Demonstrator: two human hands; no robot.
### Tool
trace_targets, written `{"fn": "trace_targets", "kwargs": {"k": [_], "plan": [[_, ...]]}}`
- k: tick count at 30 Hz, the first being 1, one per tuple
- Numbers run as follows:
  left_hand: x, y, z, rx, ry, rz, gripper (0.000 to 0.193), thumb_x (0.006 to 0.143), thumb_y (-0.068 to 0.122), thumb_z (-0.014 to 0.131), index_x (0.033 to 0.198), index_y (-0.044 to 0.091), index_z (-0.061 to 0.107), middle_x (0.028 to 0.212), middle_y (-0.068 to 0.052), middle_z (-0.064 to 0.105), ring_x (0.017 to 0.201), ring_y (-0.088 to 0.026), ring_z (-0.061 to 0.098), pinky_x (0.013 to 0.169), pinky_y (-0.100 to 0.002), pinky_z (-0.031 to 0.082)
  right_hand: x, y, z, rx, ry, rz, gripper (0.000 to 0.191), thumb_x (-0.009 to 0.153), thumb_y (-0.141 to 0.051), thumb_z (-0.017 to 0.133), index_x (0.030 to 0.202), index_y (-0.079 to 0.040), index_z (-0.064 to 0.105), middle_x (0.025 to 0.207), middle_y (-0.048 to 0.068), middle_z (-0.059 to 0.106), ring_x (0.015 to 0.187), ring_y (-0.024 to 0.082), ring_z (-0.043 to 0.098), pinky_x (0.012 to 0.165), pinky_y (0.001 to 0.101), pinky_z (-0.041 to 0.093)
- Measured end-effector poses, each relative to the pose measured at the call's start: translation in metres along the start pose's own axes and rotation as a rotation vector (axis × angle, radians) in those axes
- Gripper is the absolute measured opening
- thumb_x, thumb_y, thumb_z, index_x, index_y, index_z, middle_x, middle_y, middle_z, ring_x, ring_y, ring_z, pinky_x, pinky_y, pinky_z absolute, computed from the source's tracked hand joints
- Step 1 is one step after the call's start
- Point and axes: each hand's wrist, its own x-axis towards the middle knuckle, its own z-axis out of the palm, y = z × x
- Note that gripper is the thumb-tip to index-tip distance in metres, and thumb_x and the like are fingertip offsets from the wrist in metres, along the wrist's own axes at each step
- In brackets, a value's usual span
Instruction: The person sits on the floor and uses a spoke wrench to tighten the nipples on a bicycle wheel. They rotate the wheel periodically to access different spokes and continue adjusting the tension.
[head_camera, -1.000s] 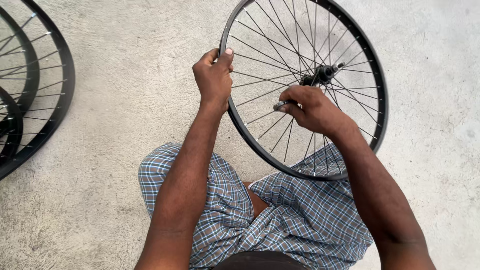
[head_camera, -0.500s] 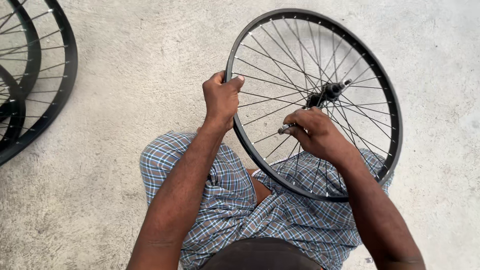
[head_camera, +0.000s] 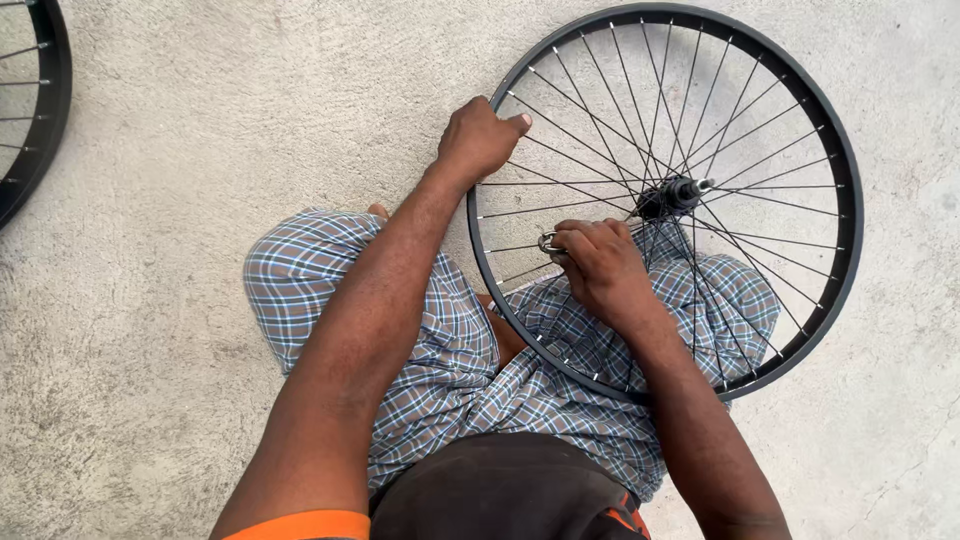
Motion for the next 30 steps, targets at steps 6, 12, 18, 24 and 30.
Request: {"fn": "trace_targets", "kwargs": {"k": [6, 12, 18, 24, 30], "plan": [[0.001, -0.005, -0.001, 0.171, -0.049, -0.039, 0.063, 0.093, 0.047, 0.068, 0.127, -0.004, 0.059, 0.121, -0.023, 0.068, 0.111, -0.036, 0.068, 0.094, -0.049, 0.054, 0.002, 0.000, 0.004, 0.007, -0.029, 0.010, 0.017, 0.093, -0.011, 0.070, 0.109, -0.008, 0.064, 0.121, 0.007, 0.071, 0.107, 0.026, 0.067, 0.094, 0.0429, 0.043], [0.008, -0.006, -0.004, 0.236, -0.004, 0.043, 0.052, 0.094, 0.043, 0.069, 0.120, -0.001, 0.065, 0.113, -0.022, 0.071, 0.105, -0.037, 0.071, 0.090, -0.050, 0.056, 0.009, -0.012, 0.011, -0.068, -0.079, 0.037, 0.018, 0.090, -0.009, 0.071, 0.107, -0.009, 0.066, 0.117, 0.004, 0.073, 0.099, 0.023, 0.066, 0.093, 0.0441, 0.042], [0.016, -0.001, -0.002, 0.272, 0.038, 0.087, 0.049, 0.092, 0.038, 0.069, 0.120, -0.002, 0.064, 0.109, -0.022, 0.071, 0.101, -0.036, 0.071, 0.087, -0.050, 0.057, 0.017, -0.021, 0.019, 0.044, -0.112, 0.007, 0.020, 0.091, -0.010, 0.072, 0.110, -0.008, 0.065, 0.117, 0.005, 0.072, 0.099, 0.024, 0.067, 0.088, 0.0421, 0.042], [-0.004, 0.012, -0.011, 0.306, 0.222, 0.268, 0.041, 0.093, 0.031, 0.067, 0.114, -0.004, 0.064, 0.102, -0.023, 0.066, 0.087, -0.034, 0.071, 0.074, -0.049, 0.058, 0.025, -0.012, 0.020, 0.064, -0.130, 0.157, 0.009, 0.093, -0.010, 0.074, 0.100, -0.010, 0.068, 0.088, 0.005, 0.072, 0.077, 0.025, 0.067, 0.072, 0.0418, 0.042], [-0.116, -0.006, -0.045, 0.538, -0.031, 0.330, 0.023, 0.098, 0.017, 0.055, 0.098, -0.001, 0.069, 0.094, -0.019, 0.067, 0.076, -0.031, 0.067, 0.072, -0.050, 0.054, 0.035, 0.010, 0.012, 0.133, 0.055, 0.101, 0.011, 0.094, -0.007, 0.077, 0.096, -0.007, 0.067, 0.085, 0.008, 0.069, 0.073, 0.025, 0.065, 0.069, 0.0408, 0.044]]}}
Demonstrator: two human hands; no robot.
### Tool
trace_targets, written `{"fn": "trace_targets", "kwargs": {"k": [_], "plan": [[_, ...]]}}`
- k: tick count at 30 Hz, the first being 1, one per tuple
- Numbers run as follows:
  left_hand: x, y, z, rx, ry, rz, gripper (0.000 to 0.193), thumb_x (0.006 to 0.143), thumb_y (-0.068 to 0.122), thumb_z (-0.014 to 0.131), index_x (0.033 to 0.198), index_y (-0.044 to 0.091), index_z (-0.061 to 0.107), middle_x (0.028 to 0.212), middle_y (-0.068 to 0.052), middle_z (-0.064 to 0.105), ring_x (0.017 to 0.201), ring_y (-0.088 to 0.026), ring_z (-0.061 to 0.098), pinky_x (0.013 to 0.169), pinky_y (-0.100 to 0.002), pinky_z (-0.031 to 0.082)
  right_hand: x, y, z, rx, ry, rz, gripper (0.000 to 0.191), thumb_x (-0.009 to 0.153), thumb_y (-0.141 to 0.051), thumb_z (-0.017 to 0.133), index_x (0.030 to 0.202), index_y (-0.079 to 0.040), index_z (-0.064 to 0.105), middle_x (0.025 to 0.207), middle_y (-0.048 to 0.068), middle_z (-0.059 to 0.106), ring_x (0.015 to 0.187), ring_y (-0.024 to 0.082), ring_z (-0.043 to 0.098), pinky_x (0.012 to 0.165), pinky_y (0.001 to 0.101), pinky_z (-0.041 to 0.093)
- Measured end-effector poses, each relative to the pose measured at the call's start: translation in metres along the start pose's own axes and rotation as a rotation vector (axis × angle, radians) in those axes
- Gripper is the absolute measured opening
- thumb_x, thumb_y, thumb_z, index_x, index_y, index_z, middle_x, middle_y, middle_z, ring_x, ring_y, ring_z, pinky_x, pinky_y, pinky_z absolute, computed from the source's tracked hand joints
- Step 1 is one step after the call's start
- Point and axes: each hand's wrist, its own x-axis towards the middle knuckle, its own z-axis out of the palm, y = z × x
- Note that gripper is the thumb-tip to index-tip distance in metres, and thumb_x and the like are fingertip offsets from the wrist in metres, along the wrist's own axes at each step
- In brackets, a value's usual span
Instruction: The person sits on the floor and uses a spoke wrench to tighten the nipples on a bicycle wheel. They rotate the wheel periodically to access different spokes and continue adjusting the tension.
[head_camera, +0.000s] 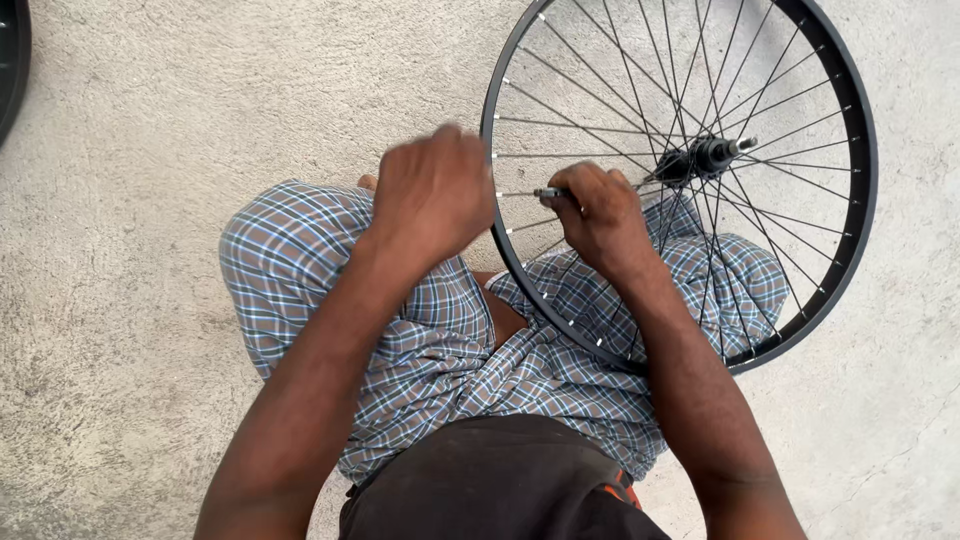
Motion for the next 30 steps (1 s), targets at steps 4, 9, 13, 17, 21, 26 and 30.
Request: {"fn": "trace_targets", "kwargs": {"k": [4, 9, 13, 17, 21, 26, 30], "plan": [[-0.087, 0.031, 0.047, 0.191, -0.261, 0.159, 0.036, 0.096, 0.032, 0.056, 0.097, 0.001, 0.073, 0.098, -0.019, 0.066, 0.094, -0.032, 0.063, 0.091, -0.055, 0.045, 0.012, 0.008, 0.002, 0.060, 0.076, -0.005, 0.013, 0.092, -0.007, 0.079, 0.095, -0.005, 0.066, 0.085, 0.011, 0.068, 0.073, 0.028, 0.065, 0.065, 0.0421, 0.049], [-0.113, 0.076, 0.135, 0.217, -0.092, 0.280, 0.031, 0.088, 0.027, 0.063, 0.095, 0.000, 0.077, 0.097, -0.017, 0.070, 0.102, -0.033, 0.062, 0.095, -0.051, 0.042, 0.016, 0.009, 0.011, 0.057, 0.055, 0.005, 0.016, 0.089, -0.007, 0.080, 0.094, -0.002, 0.066, 0.083, 0.015, 0.067, 0.074, 0.032, 0.066, 0.063, 0.0454, 0.049], [-0.098, 0.072, 0.166, 0.179, -0.077, 0.310, 0.016, 0.084, 0.014, 0.067, 0.088, 0.002, 0.078, 0.093, -0.016, 0.071, 0.096, -0.034, 0.062, 0.087, -0.051, 0.045, 0.018, 0.006, 0.008, 0.099, 0.060, -0.020, 0.016, 0.090, -0.007, 0.080, 0.094, -0.002, 0.066, 0.084, 0.014, 0.068, 0.073, 0.030, 0.067, 0.063, 0.0425, 0.051], [-0.083, 0.046, 0.153, -0.298, -0.039, 0.032, 0.022, 0.083, 0.011, 0.072, 0.097, -0.006, 0.071, 0.092, -0.022, 0.068, 0.084, -0.033, 0.061, 0.079, -0.053, 0.051, 0.026, 0.004, -0.012, 0.127, 0.118, 0.044, 0.011, 0.093, -0.008, 0.079, 0.093, -0.003, 0.069, 0.083, 0.010, 0.068, 0.070, 0.021, 0.063, 0.058, 0.0382, 0.051], [-0.080, 0.005, 0.114, -1.486, -0.032, -0.381, 0.029, 0.087, -0.001, 0.068, 0.116, 0.002, 0.065, 0.108, -0.007, 0.070, 0.099, -0.016, 0.067, 0.086, -0.030, 0.053, 0.029, 0.000, -0.037, 0.140, 0.250, 0.026, 0.013, 0.093, -0.005, 0.082, 0.095, -0.001, 0.069, 0.079, 0.008, 0.068, 0.069, 0.012, 0.060, 0.060, 0.0326, 0.050], [-0.082, -0.019, 0.077, -1.557, 0.513, -0.099, 0.037, 0.088, -0.009, 0.071, 0.121, -0.001, 0.060, 0.109, -0.017, 0.066, 0.102, -0.026, 0.066, 0.092, -0.037, 0.057, 0.026, -0.011, -0.044, 0.168, 0.210, 0.144, 0.011, 0.092, -0.009, 0.080, 0.094, -0.004, 0.071, 0.080, 0.006, 0.070, 0.068, 0.012, 0.060, 0.057, 0.0304, 0.049], [-0.084, -0.011, 0.066, -0.081, 0.747, -0.058, 0.022, 0.087, -0.003, 0.064, 0.108, 0.003, 0.066, 0.110, -0.023, 0.065, 0.108, -0.046, 0.065, 0.080, -0.051, 0.058, 0.016, -0.018, -0.031, 0.173, 0.234, -0.007, 0.014, 0.089, -0.007, 0.081, 0.096, -0.001, 0.071, 0.083, 0.009, 0.071, 0.070, 0.014, 0.064, 0.061, 0.0319, 0.051]]}}
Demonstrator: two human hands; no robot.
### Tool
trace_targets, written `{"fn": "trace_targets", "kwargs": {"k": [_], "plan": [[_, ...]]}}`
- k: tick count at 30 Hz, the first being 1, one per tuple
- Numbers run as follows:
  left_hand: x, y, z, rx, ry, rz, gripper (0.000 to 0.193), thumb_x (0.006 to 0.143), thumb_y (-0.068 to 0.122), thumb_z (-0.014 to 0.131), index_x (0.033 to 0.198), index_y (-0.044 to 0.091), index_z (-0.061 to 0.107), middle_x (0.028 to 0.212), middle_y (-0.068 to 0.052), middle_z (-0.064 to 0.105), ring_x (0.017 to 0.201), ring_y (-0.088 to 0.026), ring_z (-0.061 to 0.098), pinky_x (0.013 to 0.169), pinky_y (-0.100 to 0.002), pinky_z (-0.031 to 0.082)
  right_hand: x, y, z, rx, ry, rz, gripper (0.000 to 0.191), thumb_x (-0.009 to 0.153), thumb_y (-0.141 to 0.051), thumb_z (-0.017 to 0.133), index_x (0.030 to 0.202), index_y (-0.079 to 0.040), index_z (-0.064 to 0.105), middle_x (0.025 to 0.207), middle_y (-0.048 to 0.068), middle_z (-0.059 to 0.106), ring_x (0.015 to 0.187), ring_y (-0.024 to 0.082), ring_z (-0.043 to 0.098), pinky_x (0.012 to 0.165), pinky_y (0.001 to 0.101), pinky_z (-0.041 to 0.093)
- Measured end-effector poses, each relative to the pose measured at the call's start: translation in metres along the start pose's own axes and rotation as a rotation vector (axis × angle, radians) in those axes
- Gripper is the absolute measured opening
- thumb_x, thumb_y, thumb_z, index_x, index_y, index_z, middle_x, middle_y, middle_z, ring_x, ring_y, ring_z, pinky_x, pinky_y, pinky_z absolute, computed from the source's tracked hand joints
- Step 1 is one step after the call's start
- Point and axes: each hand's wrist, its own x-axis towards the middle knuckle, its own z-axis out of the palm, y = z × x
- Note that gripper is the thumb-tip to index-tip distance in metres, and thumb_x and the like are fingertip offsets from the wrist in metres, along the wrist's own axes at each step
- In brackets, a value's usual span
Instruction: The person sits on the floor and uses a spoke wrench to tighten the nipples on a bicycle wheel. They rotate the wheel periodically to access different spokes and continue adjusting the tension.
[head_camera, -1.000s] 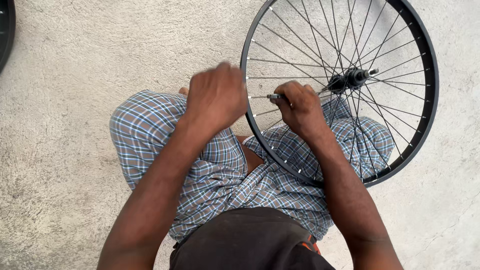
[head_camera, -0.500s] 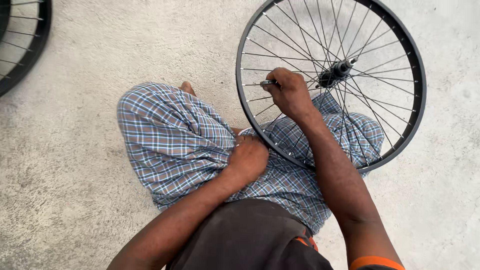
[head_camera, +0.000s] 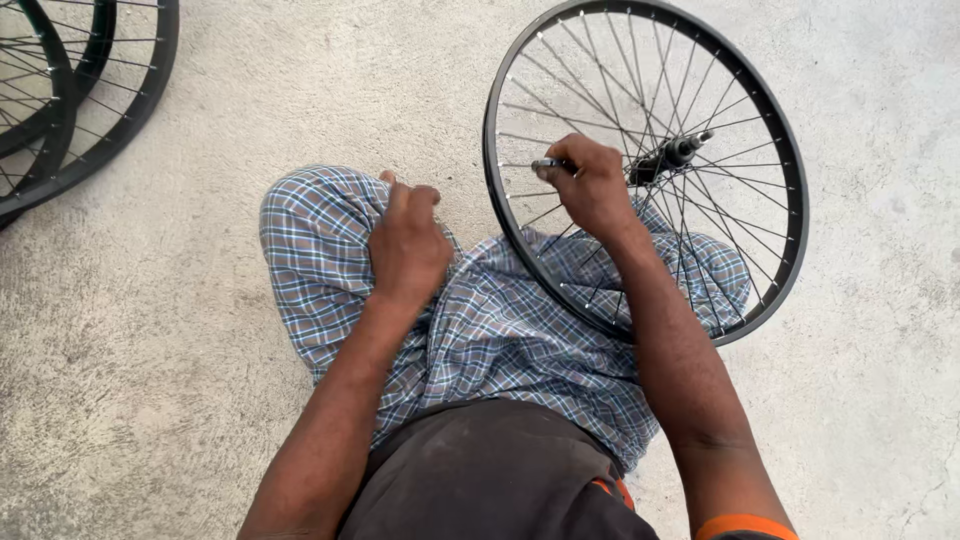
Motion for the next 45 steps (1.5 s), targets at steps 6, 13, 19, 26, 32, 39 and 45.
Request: {"fn": "trace_targets", "kwargs": {"k": [6, 13, 19, 26, 32, 39, 45], "plan": [[0.033, 0.011, -0.015, -0.038, -0.130, -0.037, 0.022, 0.094, 0.003, 0.062, 0.115, 0.002, 0.067, 0.111, -0.022, 0.063, 0.093, -0.038, 0.069, 0.077, -0.051, 0.057, -0.018, 0.005, 0.018, -0.012, -0.148, 0.093, 0.014, 0.089, -0.010, 0.081, 0.093, -0.002, 0.070, 0.084, 0.010, 0.071, 0.074, 0.019, 0.067, 0.064, 0.0343, 0.055], [0.135, 0.000, -0.002, -0.133, -0.111, -0.028, 0.030, 0.094, 0.023, 0.075, 0.115, 0.002, 0.067, 0.111, -0.019, 0.065, 0.092, -0.034, 0.070, 0.079, -0.048, 0.056, -0.026, 0.003, 0.042, -0.082, -0.224, -0.021, 0.013, 0.088, -0.008, 0.079, 0.095, -0.004, 0.068, 0.088, 0.012, 0.070, 0.079, 0.030, 0.068, 0.070, 0.0425, 0.051], [0.169, -0.004, 0.065, -0.316, -0.131, -0.216, 0.045, 0.095, 0.037, 0.075, 0.112, -0.004, 0.066, 0.097, -0.020, 0.067, 0.085, -0.030, 0.069, 0.074, -0.046, 0.054, -0.050, -0.007, 0.022, -0.076, -0.277, -0.136, 0.017, 0.088, -0.003, 0.074, 0.102, -0.007, 0.064, 0.105, 0.006, 0.073, 0.091, 0.026, 0.068, 0.079, 0.0400, 0.046], [0.173, 0.002, 0.116, -0.666, -0.173, -0.109, 0.039, 0.094, 0.027, 0.073, 0.125, 0.003, 0.069, 0.098, -0.010, 0.075, 0.078, -0.018, 0.068, 0.073, -0.039, 0.055, -0.043, -0.009, 0.002, -0.103, -0.217, -0.130, 0.024, 0.084, -0.001, 0.075, 0.103, -0.009, 0.063, 0.111, 0.004, 0.072, 0.098, 0.025, 0.067, 0.085, 0.0390, 0.046], [0.167, 0.002, 0.118, -0.740, -0.210, 0.023, 0.045, 0.101, 0.017, 0.071, 0.143, 0.007, 0.059, 0.079, 0.001, 0.064, 0.063, -0.006, 0.057, 0.055, -0.027, 0.047, -0.049, -0.028, -0.003, -0.260, -0.152, -0.185, 0.024, 0.084, -0.003, 0.079, 0.102, -0.010, 0.064, 0.110, 0.003, 0.072, 0.089, 0.020, 0.066, 0.083, 0.0380, 0.042], [0.160, 0.003, 0.105, -0.705, -0.242, 0.070, 0.027, 0.106, 0.014, 0.072, 0.133, 0.009, 0.070, 0.076, 0.001, 0.058, 0.065, -0.006, 0.053, 0.057, -0.028, 0.046, -0.056, -0.036, 0.000, -0.239, -0.139, -0.179, 0.027, 0.081, -0.006, 0.081, 0.101, -0.010, 0.064, 0.109, 0.003, 0.073, 0.084, 0.018, 0.064, 0.081, 0.0387, 0.040], [0.155, 0.011, 0.098, -0.659, -0.252, -0.040, 0.040, 0.098, 0.010, 0.071, 0.137, 0.006, 0.065, 0.066, 0.002, 0.056, 0.057, -0.006, 0.051, 0.052, -0.029, 0.045, -0.054, -0.035, -0.014, -0.091, -0.225, -0.139, 0.028, 0.081, -0.005, 0.080, 0.103, -0.011, 0.064, 0.111, 0.003, 0.072, 0.090, 0.021, 0.066, 0.083, 0.0381, 0.040]]}}
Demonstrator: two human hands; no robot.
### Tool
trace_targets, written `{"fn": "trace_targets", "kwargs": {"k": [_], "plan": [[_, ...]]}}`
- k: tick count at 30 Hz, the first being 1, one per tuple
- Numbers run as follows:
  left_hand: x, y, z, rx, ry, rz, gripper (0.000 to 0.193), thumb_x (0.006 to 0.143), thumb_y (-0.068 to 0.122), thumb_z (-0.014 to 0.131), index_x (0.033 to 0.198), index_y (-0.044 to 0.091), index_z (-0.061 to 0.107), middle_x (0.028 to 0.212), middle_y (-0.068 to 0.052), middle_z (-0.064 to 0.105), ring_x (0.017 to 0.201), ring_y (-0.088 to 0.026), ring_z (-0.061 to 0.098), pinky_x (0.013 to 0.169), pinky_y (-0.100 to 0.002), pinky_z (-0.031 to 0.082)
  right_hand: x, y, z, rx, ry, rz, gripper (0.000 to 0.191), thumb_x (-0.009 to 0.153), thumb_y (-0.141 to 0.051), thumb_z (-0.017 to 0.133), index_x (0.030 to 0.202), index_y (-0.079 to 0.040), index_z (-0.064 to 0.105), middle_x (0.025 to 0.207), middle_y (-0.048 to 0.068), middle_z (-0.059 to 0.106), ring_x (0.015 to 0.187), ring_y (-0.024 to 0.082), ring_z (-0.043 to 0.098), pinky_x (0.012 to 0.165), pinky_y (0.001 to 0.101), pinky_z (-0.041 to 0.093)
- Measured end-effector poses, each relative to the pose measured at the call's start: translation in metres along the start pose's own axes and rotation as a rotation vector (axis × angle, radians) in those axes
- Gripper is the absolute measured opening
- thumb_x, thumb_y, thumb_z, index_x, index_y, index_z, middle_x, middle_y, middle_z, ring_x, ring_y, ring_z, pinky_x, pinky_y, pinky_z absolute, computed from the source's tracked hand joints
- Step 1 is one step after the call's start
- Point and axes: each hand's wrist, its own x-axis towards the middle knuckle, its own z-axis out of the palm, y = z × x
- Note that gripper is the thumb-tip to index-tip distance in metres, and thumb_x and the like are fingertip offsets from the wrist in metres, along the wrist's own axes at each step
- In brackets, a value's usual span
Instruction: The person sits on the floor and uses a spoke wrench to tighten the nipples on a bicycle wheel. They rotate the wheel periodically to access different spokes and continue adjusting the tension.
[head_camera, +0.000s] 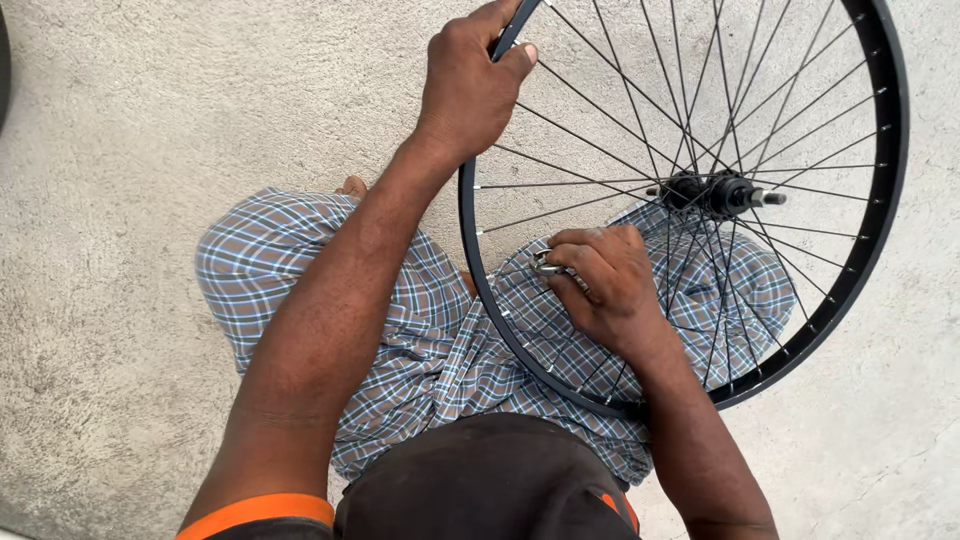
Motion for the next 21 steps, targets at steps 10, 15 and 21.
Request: {"fn": "trace_targets", "kwargs": {"k": [10, 15, 21], "plan": [[0.001, 0.010, 0.009, -0.023, 0.009, -0.079, 0.010, 0.098, 0.016, 0.069, 0.098, 0.006, 0.071, 0.059, 0.000, 0.057, 0.050, -0.009, 0.056, 0.048, -0.032, 0.044, -0.006, -0.004, -0.014, -0.008, -0.032, -0.010, 0.028, 0.085, -0.018, 0.084, 0.103, -0.009, 0.065, 0.114, 0.007, 0.072, 0.093, 0.020, 0.064, 0.084, 0.0392, 0.042], [0.000, 0.010, 0.016, -0.017, 0.045, 0.013, 0.012, 0.099, 0.015, 0.069, 0.105, 0.006, 0.072, 0.059, 0.002, 0.057, 0.048, -0.005, 0.056, 0.043, -0.026, 0.044, -0.007, -0.003, -0.016, -0.040, -0.054, -0.017, 0.026, 0.087, -0.022, 0.085, 0.101, -0.010, 0.066, 0.114, 0.008, 0.073, 0.090, 0.017, 0.064, 0.082, 0.0380, 0.041], [-0.001, 0.008, 0.020, 0.003, 0.062, 0.032, 0.027, 0.099, 0.017, 0.070, 0.123, 0.004, 0.070, 0.060, 0.003, 0.058, 0.047, -0.004, 0.056, 0.041, -0.023, 0.043, -0.004, -0.012, -0.007, -0.132, -0.020, -0.037, 0.024, 0.090, -0.022, 0.083, 0.100, -0.010, 0.064, 0.107, 0.006, 0.073, 0.093, 0.017, 0.066, 0.081, 0.0387, 0.042]]}}
